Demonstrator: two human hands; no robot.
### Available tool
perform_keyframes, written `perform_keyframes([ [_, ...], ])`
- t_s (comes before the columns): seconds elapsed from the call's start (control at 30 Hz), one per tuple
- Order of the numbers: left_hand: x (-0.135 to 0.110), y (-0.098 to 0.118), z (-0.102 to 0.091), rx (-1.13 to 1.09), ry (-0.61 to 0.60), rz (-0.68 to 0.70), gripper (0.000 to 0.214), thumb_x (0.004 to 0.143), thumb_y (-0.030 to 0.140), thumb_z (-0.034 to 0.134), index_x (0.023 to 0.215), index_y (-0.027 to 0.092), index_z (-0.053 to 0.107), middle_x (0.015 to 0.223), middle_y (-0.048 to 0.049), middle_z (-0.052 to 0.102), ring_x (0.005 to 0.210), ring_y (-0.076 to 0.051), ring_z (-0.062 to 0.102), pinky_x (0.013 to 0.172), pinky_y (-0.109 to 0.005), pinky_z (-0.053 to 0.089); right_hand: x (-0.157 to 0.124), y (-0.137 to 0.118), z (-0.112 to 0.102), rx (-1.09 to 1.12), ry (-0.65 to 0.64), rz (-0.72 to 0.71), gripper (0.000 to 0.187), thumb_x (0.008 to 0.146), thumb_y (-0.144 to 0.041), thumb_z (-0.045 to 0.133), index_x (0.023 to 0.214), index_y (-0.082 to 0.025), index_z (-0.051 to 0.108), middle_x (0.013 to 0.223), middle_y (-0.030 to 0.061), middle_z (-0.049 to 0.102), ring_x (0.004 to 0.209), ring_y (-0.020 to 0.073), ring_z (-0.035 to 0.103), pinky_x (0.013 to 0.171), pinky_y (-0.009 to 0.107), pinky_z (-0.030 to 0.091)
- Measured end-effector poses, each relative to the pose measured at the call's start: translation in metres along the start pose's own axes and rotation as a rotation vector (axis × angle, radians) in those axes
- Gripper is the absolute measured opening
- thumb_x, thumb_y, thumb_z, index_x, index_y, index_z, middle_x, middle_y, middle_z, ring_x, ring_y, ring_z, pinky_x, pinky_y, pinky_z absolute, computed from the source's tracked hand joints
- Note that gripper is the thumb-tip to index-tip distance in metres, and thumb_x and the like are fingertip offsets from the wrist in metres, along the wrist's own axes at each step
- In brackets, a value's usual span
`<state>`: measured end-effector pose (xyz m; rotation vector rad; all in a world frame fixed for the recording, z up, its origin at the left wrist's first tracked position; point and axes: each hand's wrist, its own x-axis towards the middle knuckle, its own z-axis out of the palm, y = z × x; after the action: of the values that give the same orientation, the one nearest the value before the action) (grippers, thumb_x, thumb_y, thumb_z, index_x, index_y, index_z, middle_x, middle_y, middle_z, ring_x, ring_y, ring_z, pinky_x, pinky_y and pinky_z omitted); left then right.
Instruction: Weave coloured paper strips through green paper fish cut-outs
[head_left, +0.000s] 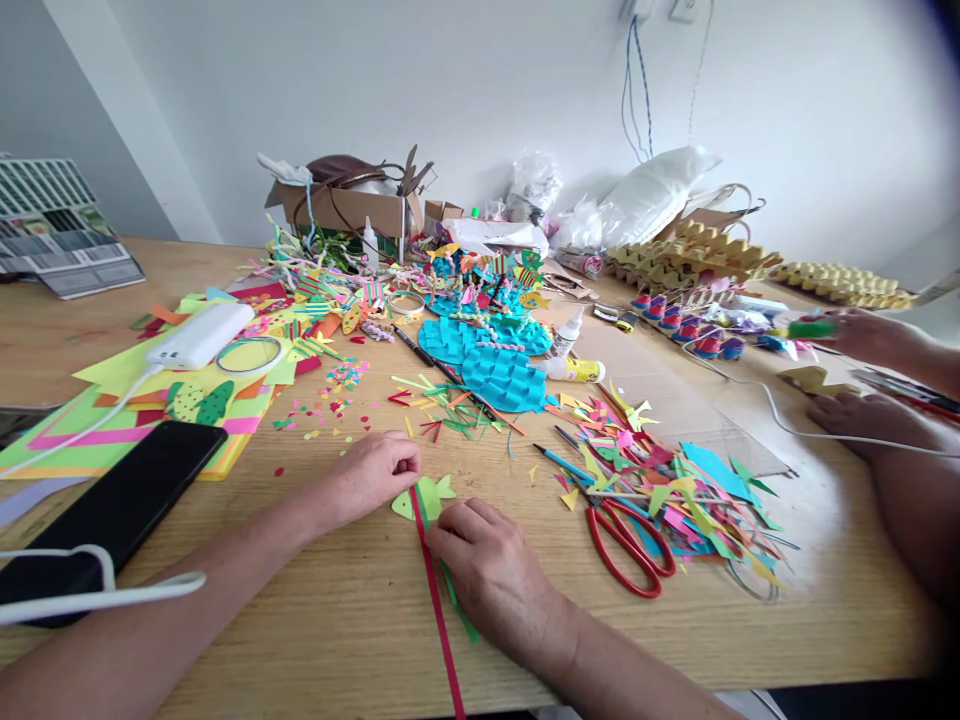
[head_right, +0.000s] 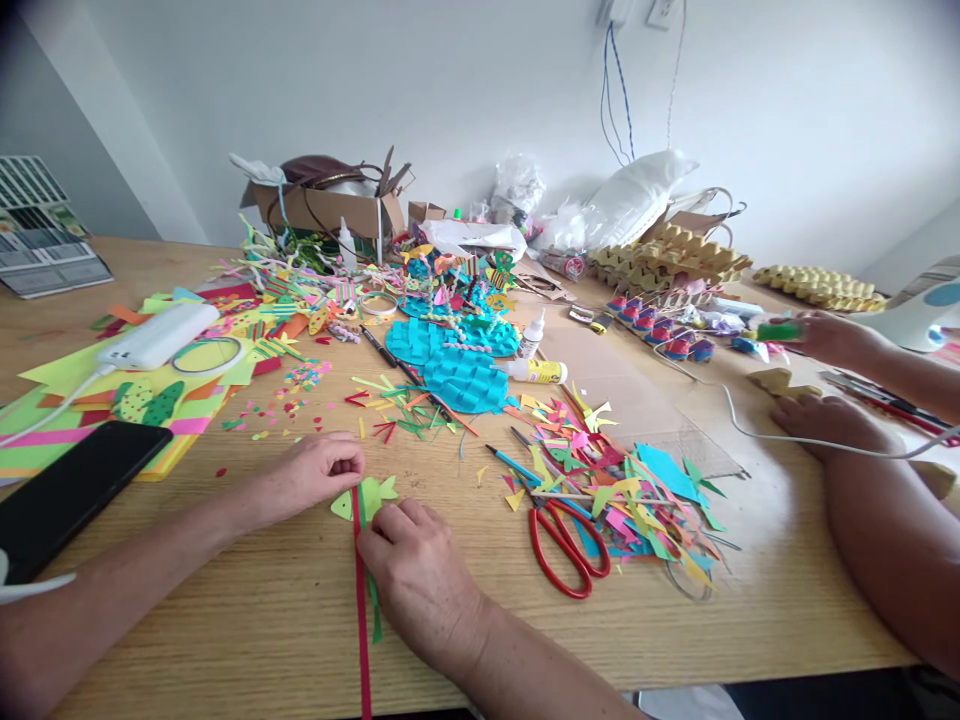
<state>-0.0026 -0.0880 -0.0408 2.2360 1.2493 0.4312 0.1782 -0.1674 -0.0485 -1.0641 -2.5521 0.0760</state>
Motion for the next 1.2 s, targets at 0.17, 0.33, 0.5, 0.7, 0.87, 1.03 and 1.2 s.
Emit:
perform_keyframes([
  [0.17, 0.001, 0.001, 0.000, 0.006, -0.004, -0.004, 0.011, 0.068, 0.014, 0.049, 0.058, 0.016, 0.052, 0.063, 0.0018, 0.049, 0.057, -0.011, 0.045, 0.051, -0.020, 0.031, 0.000, -0.001, -0.001, 0.000, -0.003, -0.007, 0.013, 0.084, -0.011, 0.048, 0.076, -0.017, 0.057, 0.075, 0.0021, 0.055, 0.069, 0.0142, 0.043, 0.060, 0.025, 0.034],
  [0.33, 0.001, 0.002, 0.000, 0.016, -0.003, -0.005, 0.011, 0.067, 0.011, 0.049, 0.058, 0.016, 0.052, 0.064, 0.0017, 0.050, 0.058, -0.011, 0.046, 0.052, -0.020, 0.032, 0.000, 0.000, -0.001, -0.008, -0.016, -0.007, 0.013, 0.084, -0.011, 0.049, 0.076, -0.017, 0.057, 0.076, 0.0020, 0.055, 0.069, 0.0144, 0.043, 0.061, 0.025, 0.034],
  [0.5, 0.000, 0.003, -0.001, 0.033, -0.005, -0.009, 0.012, 0.067, 0.011, 0.049, 0.057, 0.016, 0.052, 0.063, 0.0022, 0.049, 0.057, -0.011, 0.046, 0.051, -0.020, 0.031, -0.001, 0.000, 0.000, -0.005, -0.020, -0.010, 0.013, 0.085, -0.012, 0.049, 0.078, -0.017, 0.058, 0.077, 0.0020, 0.055, 0.070, 0.0145, 0.044, 0.062, 0.026, 0.035],
  [0.7, 0.000, 0.005, -0.001, 0.058, -0.007, -0.010, 0.012, 0.068, 0.012, 0.048, 0.058, 0.017, 0.051, 0.063, 0.0022, 0.049, 0.057, -0.011, 0.046, 0.051, -0.020, 0.032, 0.000, -0.001, -0.001, -0.009, -0.032, 0.003, 0.013, 0.085, -0.012, 0.048, 0.078, -0.017, 0.058, 0.077, 0.0020, 0.055, 0.070, 0.0143, 0.044, 0.062, 0.025, 0.036],
  [0.87, 0.000, 0.004, 0.000, 0.067, -0.002, -0.005, 0.009, 0.069, 0.012, 0.048, 0.062, 0.017, 0.052, 0.063, 0.0028, 0.051, 0.058, -0.012, 0.046, 0.051, -0.020, 0.032, -0.001, -0.002, -0.002, -0.005, -0.044, 0.014, 0.015, 0.086, -0.011, 0.047, 0.081, -0.018, 0.059, 0.079, 0.0026, 0.056, 0.074, 0.0146, 0.046, 0.065, 0.025, 0.037],
  [1.03, 0.000, 0.005, 0.000, 0.079, 0.003, 0.004, 0.011, 0.067, 0.010, 0.047, 0.063, 0.018, 0.053, 0.064, 0.0030, 0.051, 0.059, -0.012, 0.047, 0.052, -0.020, 0.031, -0.002, -0.004, -0.006, 0.009, -0.101, 0.004, 0.014, 0.086, -0.012, 0.046, 0.086, -0.018, 0.059, 0.082, 0.0033, 0.056, 0.075, 0.0152, 0.046, 0.067, 0.026, 0.038],
  [1.2, 0.000, 0.010, -0.002, 0.099, 0.000, -0.011, 0.012, 0.068, 0.009, 0.047, 0.063, 0.018, 0.053, 0.064, 0.0028, 0.052, 0.058, -0.012, 0.047, 0.052, -0.020, 0.032, -0.007, -0.008, -0.019, 0.072, -0.161, 0.019, 0.013, 0.084, -0.011, 0.046, 0.088, -0.018, 0.057, 0.088, 0.0040, 0.056, 0.081, 0.0160, 0.047, 0.072, 0.026, 0.040],
])
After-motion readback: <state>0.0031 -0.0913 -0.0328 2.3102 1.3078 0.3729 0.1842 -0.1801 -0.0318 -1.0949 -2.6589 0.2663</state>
